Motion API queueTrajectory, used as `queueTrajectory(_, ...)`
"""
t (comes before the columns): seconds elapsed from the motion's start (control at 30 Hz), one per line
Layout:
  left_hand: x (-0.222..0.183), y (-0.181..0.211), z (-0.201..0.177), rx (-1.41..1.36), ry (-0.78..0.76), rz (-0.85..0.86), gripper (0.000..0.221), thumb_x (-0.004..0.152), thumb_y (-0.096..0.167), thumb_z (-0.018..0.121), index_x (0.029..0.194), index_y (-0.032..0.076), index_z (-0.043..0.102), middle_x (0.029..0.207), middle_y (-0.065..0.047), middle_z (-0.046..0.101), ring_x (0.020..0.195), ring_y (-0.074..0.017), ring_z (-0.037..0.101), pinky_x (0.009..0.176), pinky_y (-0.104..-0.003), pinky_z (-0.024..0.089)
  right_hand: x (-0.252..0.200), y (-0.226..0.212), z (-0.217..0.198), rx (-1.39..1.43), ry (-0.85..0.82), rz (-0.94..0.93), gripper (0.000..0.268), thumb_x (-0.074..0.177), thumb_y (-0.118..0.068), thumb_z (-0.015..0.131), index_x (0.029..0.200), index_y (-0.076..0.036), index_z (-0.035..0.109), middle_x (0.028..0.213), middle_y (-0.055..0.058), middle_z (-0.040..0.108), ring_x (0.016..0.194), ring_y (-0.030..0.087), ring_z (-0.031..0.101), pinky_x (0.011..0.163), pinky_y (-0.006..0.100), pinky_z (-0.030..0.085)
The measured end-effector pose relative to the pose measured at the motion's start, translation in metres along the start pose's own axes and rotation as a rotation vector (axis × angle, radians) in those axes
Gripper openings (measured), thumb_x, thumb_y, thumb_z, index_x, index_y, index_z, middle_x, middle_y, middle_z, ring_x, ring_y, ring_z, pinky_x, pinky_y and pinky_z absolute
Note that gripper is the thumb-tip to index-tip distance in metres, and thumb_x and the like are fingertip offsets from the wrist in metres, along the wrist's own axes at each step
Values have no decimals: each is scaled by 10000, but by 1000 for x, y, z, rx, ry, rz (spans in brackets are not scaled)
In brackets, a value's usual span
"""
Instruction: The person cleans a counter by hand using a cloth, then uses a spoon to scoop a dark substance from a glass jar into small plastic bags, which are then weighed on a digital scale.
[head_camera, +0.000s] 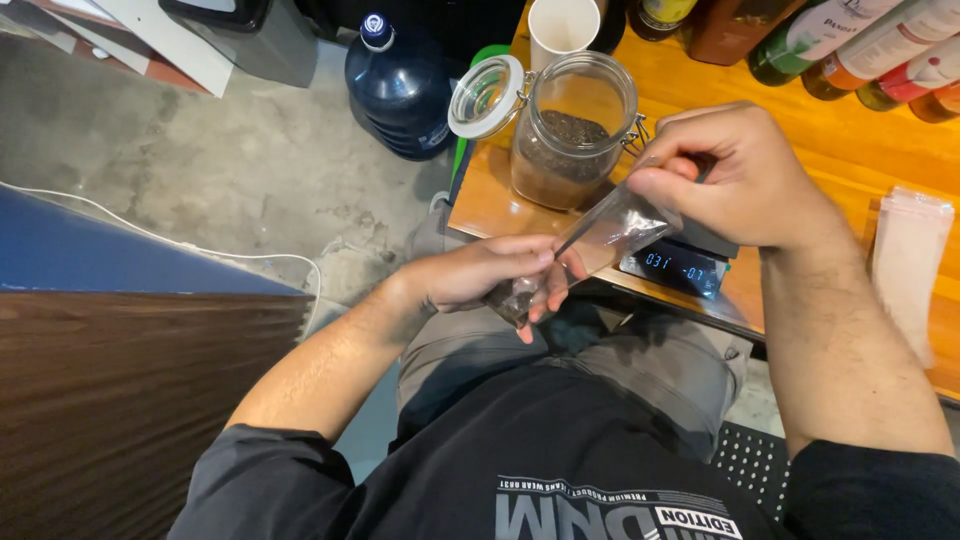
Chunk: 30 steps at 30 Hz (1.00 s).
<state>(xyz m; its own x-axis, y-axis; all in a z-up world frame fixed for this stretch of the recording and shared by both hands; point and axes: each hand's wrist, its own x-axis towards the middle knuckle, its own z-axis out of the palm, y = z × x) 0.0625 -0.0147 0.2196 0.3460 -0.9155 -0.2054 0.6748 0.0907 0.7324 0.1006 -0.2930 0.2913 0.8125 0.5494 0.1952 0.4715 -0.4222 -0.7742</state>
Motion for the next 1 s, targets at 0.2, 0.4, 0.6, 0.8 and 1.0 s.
queueTrajectory(0.2,1,-4,-5,10,-11,-4,433,1060,358,505,1313,8,504,991,-134,595,785,-165,612,688,-387,648,-4,10,3,113,-71,73,206,956,-68,710,762,-55,643,595,-50,364,583,64,359,576,235,335)
queueTrajectory(0.4,-1,-2,-4,48,-14,-18,449,1049,385,510,1318,25,502,997,-120,585,781,-149,596,677,-374,645,-8,16,10,217,-92,165,240,980,-135,678,754,-64,647,584,-15,571,537,29,456,496,202,348)
queueTrajectory(0.6,-2,-1,-4,76,-8,-22,394,1069,336,480,1307,23,499,993,-132,577,780,-179,605,660,-378,641,-8,21,15,317,-114,219,281,1004,-177,650,745,-74,621,565,-22,522,514,42,429,494,209,344)
queueTrajectory(0.8,-5,0,-6,71,-34,-14,382,1092,311,447,1329,14,490,1022,-133,617,806,-177,659,716,-367,650,-14,35,12,298,80,254,252,1017,-166,677,792,-86,595,687,-69,465,640,24,405,571,206,340)
queueTrajectory(1.0,-8,0,-7,55,-72,41,399,1109,334,420,1342,16,481,1052,-193,666,840,-255,713,808,-362,608,-17,28,0,170,118,245,320,1043,-199,669,766,-103,540,676,-88,387,634,25,319,561,217,250)
